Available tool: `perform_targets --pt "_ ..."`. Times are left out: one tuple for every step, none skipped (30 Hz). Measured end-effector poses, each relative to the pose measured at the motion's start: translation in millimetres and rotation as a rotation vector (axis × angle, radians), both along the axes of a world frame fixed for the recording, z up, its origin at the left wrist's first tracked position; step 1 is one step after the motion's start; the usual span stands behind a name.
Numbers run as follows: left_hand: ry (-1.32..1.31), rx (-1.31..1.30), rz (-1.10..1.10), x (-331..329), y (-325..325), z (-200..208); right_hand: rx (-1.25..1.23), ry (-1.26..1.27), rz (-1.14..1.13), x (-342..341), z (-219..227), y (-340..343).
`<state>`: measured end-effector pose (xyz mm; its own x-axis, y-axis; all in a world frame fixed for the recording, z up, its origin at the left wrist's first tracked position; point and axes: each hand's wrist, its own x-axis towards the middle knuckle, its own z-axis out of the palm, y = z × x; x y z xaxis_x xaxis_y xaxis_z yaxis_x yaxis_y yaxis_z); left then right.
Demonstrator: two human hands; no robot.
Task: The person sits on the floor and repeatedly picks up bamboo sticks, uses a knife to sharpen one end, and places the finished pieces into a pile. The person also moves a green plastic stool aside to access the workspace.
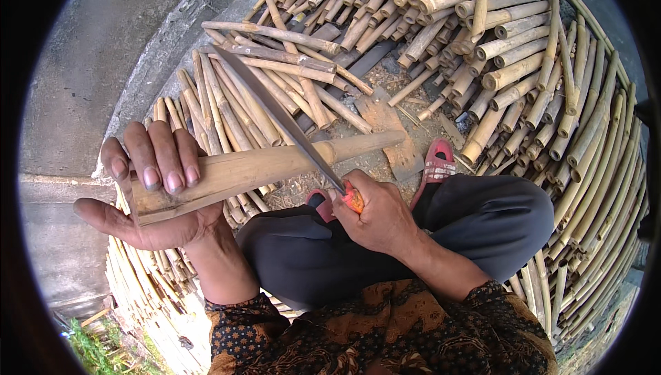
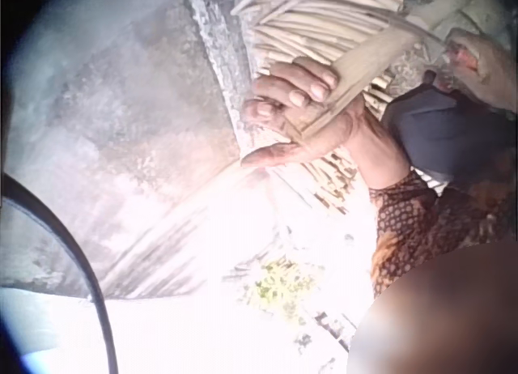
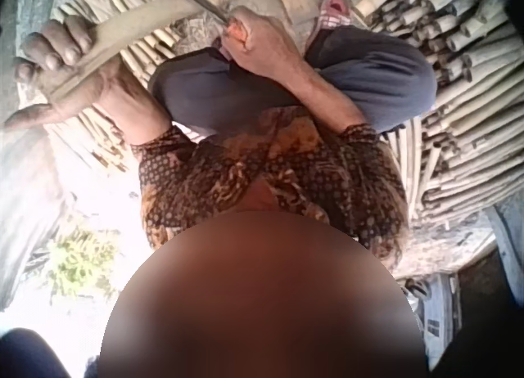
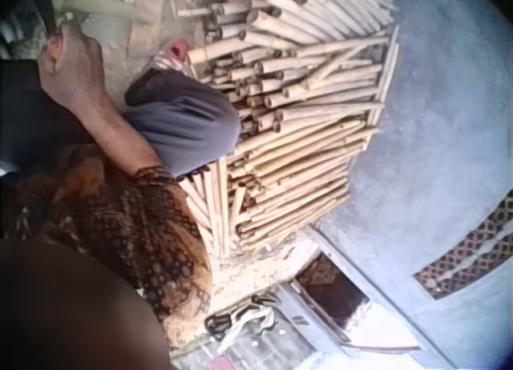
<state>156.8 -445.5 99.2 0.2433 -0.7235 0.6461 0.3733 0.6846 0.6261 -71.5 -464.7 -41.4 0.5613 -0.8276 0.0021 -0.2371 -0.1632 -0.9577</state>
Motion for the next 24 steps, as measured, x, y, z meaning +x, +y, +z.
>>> perform_targets --pt "0.047 0.021 0.013 -0.7 0.6 0.8 0.015 -0.006 -0.061 0.9 -1.4 2.0" --pt "0.016 0.021 0.012 0.7 -2.4 1.4 -0.016 -0.041 -0.14 0.9 -3.1 2.9" --pt "0.001 0.011 0.02 1.1 -3.6 2.4 -0.099 -0.01 -0.147 1.1 -3.5 5.8" --pt "-0.038 0.015 -0.019 1.7 -4.3 4.2 -0.038 0.021 -0.087 0.3 -3.5 8.1" --pt "0.012 0.072 -0.002 0.7 -3.3 6.2 -0.01 0.025 -0.056 0.6 -3.4 6.9" --pt "0.102 0.122 0.1 -0.3 -4.8 6.5 -0.034 -0.019 -0.036 -0.3 -3.4 5.9" --pt "0.188 0.169 0.153 -3.6 -3.5 4.9 -0.025 -0.068 0.043 -0.8 -3.2 4.2" --pt "0.275 0.224 0.205 -7.6 -0.4 4.0 0.022 0.011 -0.053 -1.3 -3.1 2.4" --pt "0.237 0.156 0.111 -9.1 -0.7 4.4 0.037 0.055 -0.077 -1.3 -3.7 -1.3" --pt "0.209 0.155 0.216 -11.6 -0.5 3.8 0.067 0.119 -0.074 -1.2 -4.5 -4.8" --pt "0.193 0.14 0.29 -14.0 -0.3 2.5 0.123 0.163 -0.21 -1.8 -5.3 -5.8" --pt "0.162 0.124 0.348 -14.8 -1.8 2.2 0.12 0.143 -0.168 -2.2 -5.8 -6.1" --pt "0.172 0.133 0.364 -14.9 -2.7 2.6 0.116 0.125 -0.177 -2.0 -6.7 -6.0" --pt "0.139 0.115 0.307 -14.1 -4.0 2.9 0.141 0.169 -0.244 -3.2 -6.7 -3.2" --pt "0.114 0.107 0.256 -13.4 -4.7 2.6 0.071 0.101 -0.141 -3.4 -6.9 0.8" --pt "0.085 0.082 0.176 -12.7 -3.8 2.9 0.036 0.046 -0.071 -4.1 -6.3 3.7" --pt "0.088 0.114 0.252 -12.1 -3.6 2.8 -0.006 -0.006 -0.019 -3.6 -5.2 5.1" --pt "0.084 0.126 0.255 -10.5 -2.9 3.9 -0.054 -0.091 0.094 -3.5 -3.1 4.7" --pt "0.074 0.124 0.243 -9.7 -2.2 3.5 -0.01 -0.029 0.055 -3.0 -1.3 4.7" --pt "0.076 0.121 0.237 -8.5 -2.0 2.0 0.031 0.066 -0.07 -2.4 -0.4 -0.6" --pt "0.122 0.142 0.283 -6.2 -2.8 0.9 0.069 0.134 -0.115 -2.2 0.0 -5.5" --pt "0.094 0.11 0.219 -4.0 -2.1 -0.2 0.096 0.227 -0.227 -2.5 1.8 -7.0" --pt "0.072 0.1 0.17 -1.0 -2.7 -0.5 0.158 0.238 -0.232 -3.1 3.1 -7.0" --pt "0.051 0.092 0.118 2.4 -5.1 -1.3 0.11 0.135 -0.127 -3.1 4.1 -6.7"
